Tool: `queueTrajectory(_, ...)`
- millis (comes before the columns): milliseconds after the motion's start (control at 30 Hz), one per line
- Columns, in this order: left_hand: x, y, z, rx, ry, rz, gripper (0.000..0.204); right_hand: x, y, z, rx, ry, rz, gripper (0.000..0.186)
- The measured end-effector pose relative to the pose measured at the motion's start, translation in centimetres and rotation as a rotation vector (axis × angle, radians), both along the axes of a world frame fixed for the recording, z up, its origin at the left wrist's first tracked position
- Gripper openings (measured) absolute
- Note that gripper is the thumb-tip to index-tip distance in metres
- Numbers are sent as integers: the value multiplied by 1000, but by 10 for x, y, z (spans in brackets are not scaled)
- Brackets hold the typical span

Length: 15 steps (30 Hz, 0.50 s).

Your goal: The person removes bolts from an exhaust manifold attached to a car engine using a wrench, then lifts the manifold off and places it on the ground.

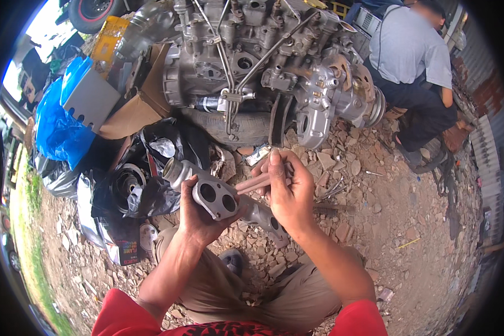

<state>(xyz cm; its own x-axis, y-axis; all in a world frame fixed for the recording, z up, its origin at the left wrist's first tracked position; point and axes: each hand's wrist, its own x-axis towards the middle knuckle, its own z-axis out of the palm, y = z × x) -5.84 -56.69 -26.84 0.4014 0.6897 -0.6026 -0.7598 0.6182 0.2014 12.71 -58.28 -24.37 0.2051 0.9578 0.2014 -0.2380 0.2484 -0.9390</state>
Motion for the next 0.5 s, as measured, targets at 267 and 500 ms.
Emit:
queueTrajectory(267,-14,11,-8,116,35,67,47,-45,-17,-13,212,-464,69,29)
queueTrajectory(500,-6,6,-12,91,80,-27,56,-49,-19,-22,250,-515,56,21)
